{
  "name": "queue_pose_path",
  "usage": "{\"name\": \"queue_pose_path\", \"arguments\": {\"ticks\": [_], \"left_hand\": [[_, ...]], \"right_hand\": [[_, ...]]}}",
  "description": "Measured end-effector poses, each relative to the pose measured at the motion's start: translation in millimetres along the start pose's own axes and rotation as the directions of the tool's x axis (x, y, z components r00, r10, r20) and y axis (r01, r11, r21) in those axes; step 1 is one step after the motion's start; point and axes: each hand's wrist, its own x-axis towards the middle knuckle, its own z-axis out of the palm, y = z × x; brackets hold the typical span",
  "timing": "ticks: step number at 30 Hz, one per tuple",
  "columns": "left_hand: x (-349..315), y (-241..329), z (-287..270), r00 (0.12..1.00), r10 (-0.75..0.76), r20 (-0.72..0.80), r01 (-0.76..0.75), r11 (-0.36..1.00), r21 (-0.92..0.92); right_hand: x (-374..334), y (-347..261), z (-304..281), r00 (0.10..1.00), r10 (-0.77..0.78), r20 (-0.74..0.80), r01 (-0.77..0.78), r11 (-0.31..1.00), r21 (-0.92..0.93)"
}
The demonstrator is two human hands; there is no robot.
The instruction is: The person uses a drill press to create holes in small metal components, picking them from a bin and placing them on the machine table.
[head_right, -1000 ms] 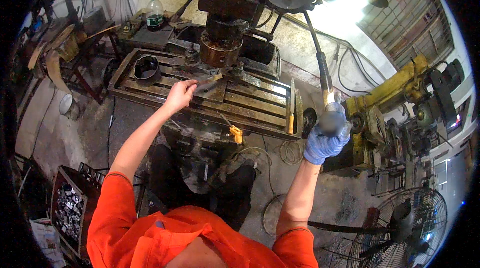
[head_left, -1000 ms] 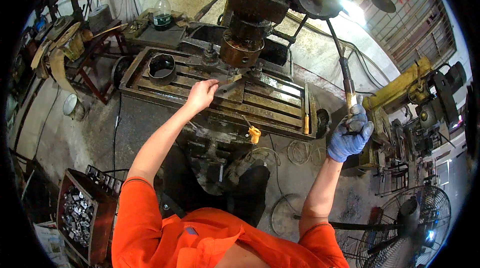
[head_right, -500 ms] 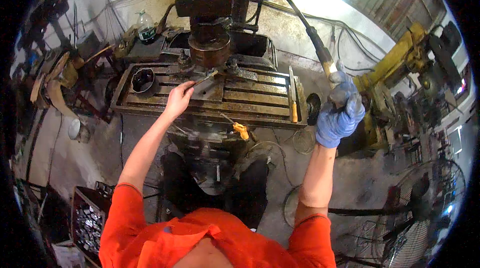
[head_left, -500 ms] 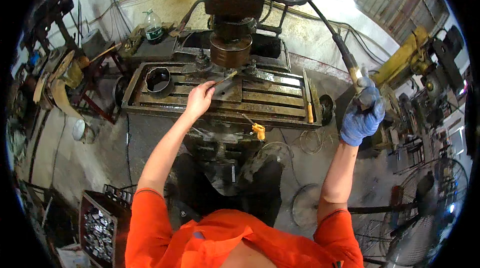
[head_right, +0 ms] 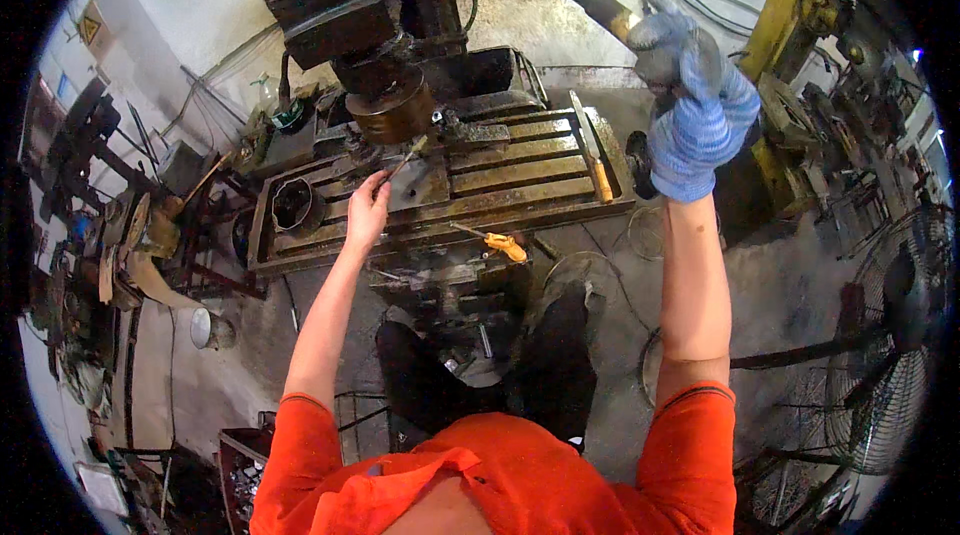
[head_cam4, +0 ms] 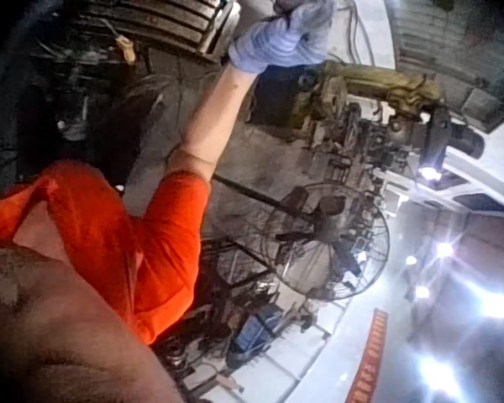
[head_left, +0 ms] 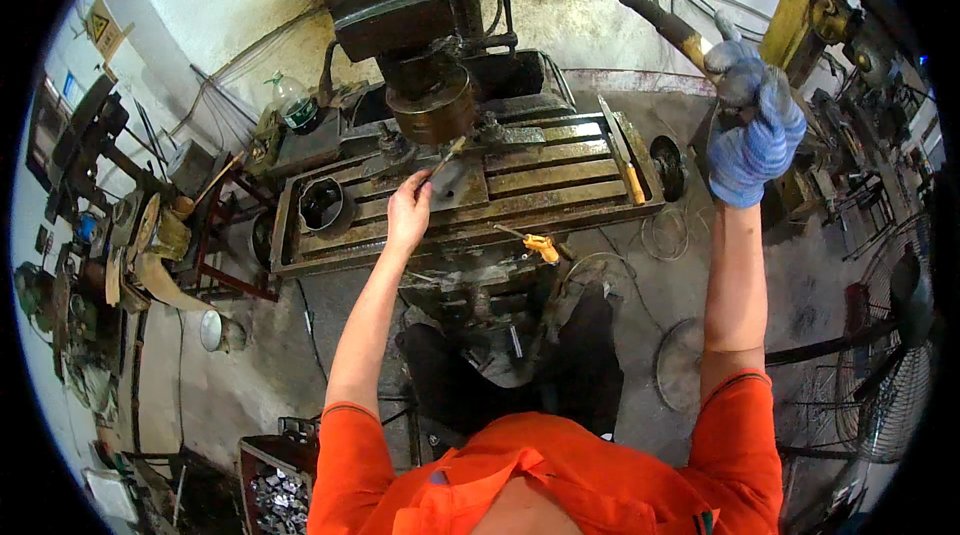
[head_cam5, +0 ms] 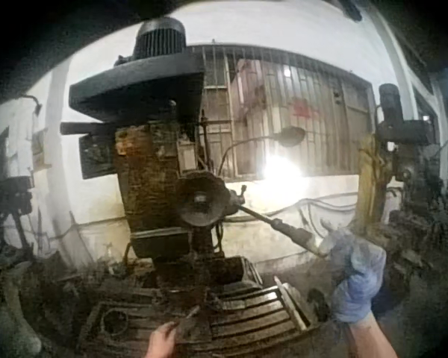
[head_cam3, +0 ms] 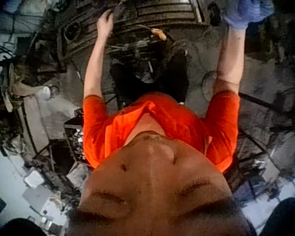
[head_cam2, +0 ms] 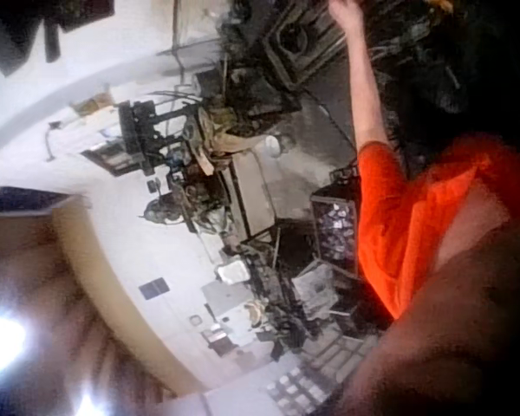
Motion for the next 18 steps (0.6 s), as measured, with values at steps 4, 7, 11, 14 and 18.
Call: {"name": "queue_pose_path", "arguments": {"ticks": [4, 7, 11, 14, 18], "left_hand": [[2.2, -9.0, 6.5, 0.995, 0.075, -0.059, -0.076, 0.997, -0.015], [7.1, -21.0, 12.8, 0.996, 0.054, -0.065, -0.059, 0.995, -0.076], [14.2, -26.2, 18.1, 0.993, 0.052, -0.102, -0.062, 0.992, -0.106], [20.2, -37.2, 23.0, 0.981, 0.085, -0.174, -0.097, 0.994, -0.058], [17.2, -25.3, 21.4, 0.987, -0.038, -0.159, 0.035, 0.999, -0.019]], "right_hand": [[22.3, 5.0, -7.7, 0.968, -0.243, 0.057, 0.247, 0.966, -0.082], [50.2, 18.3, -15.1, 0.821, -0.548, 0.159, 0.570, 0.773, -0.278], [83.0, -5.8, -15.4, 0.508, -0.715, 0.480, 0.723, 0.052, -0.688], [108.9, -11.4, -4.7, 0.593, -0.662, 0.458, 0.777, 0.323, -0.540], [139.4, -20.2, 31.0, 0.793, -0.525, 0.310, 0.549, 0.836, 0.011]]}}
